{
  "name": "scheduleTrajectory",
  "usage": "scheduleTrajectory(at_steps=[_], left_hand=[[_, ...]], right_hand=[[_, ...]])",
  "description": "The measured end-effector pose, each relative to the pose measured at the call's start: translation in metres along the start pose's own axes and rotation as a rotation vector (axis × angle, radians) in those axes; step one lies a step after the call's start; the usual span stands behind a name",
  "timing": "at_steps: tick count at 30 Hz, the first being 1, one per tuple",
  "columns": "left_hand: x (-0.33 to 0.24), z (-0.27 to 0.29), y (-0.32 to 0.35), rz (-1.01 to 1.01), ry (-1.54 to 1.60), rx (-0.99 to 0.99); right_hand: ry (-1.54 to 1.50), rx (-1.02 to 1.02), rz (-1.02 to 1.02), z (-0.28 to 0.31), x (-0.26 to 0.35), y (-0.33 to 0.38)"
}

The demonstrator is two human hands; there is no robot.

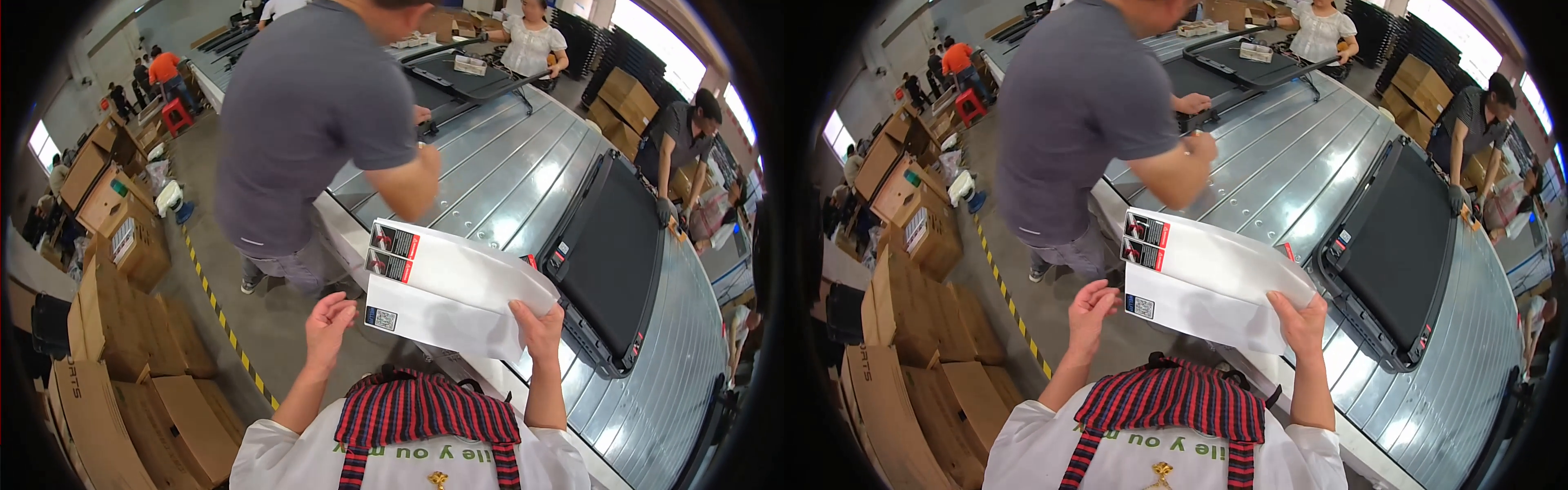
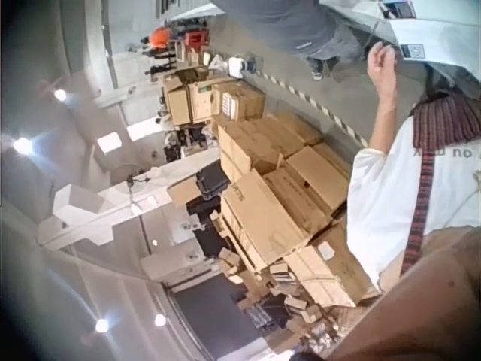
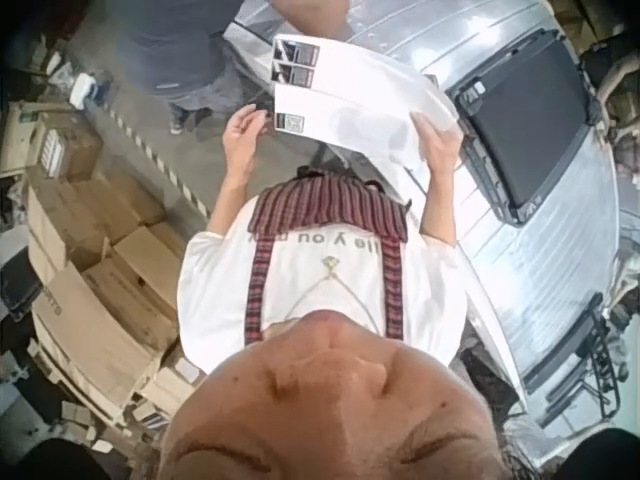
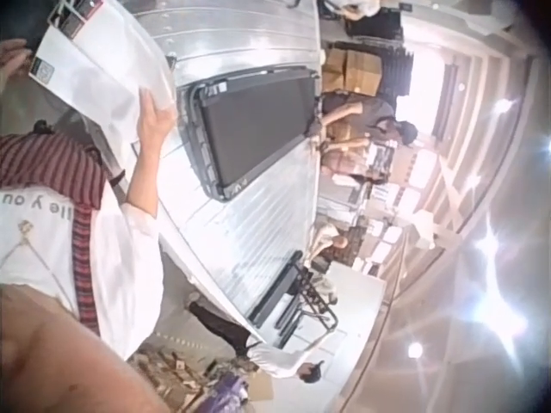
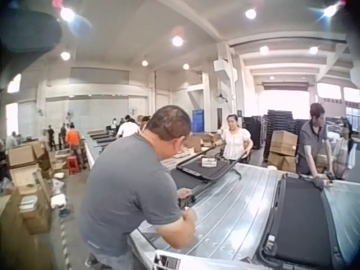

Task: Applying identification and warning labels to treadmills on a factory assembly line.

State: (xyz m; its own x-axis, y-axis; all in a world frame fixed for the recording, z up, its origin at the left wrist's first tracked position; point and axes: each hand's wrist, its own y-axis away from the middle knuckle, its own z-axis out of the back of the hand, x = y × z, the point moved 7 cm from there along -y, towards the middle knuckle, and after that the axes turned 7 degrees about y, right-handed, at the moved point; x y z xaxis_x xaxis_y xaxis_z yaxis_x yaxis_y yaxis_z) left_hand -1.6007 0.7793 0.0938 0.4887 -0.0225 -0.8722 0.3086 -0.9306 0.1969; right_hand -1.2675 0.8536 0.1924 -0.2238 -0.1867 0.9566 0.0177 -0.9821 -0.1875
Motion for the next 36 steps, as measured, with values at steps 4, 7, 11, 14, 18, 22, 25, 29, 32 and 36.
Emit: scheduleTrajectory(at_steps=[4,7,11,14,18,22,25,29,32,36], left_hand=[[-0.025,-0.002,0.006,-0.291,-0.406,-0.074],[-0.049,-0.055,0.025,-0.677,-1.02,0.274],[-0.029,-0.073,0.027,-0.643,-1.079,0.491],[-0.001,-0.058,0.024,-0.477,-1.063,0.659],[-0.001,-0.053,0.03,-0.503,-1.031,0.716],[-0.007,-0.05,0.032,-0.462,-0.922,0.719],[0.001,-0.04,0.029,-0.439,-0.908,0.732],[0.005,-0.012,0.028,-0.463,-0.9,0.742],[-0.002,0.005,0.02,-0.428,-0.855,0.691],[0.009,0.03,0.007,-0.298,-0.823,0.673]], right_hand=[[0.398,0.004,0.112,0.002,0.009,0.015],[0.574,0.263,0.33,-0.024,0.014,0.028],[0.531,0.422,0.561,-0.052,0.041,0.045],[0.521,0.47,0.552,-0.061,0.05,0.046],[0.594,0.451,0.579,-0.069,0.049,0.047],[0.596,0.481,0.571,-0.083,0.056,0.051],[0.613,0.487,0.568,-0.094,0.061,0.054],[0.596,0.579,0.562,-0.122,0.049,0.057],[0.593,0.598,0.593,-0.144,0.052,0.06],[0.666,0.616,0.507,-0.16,0.039,0.064]])
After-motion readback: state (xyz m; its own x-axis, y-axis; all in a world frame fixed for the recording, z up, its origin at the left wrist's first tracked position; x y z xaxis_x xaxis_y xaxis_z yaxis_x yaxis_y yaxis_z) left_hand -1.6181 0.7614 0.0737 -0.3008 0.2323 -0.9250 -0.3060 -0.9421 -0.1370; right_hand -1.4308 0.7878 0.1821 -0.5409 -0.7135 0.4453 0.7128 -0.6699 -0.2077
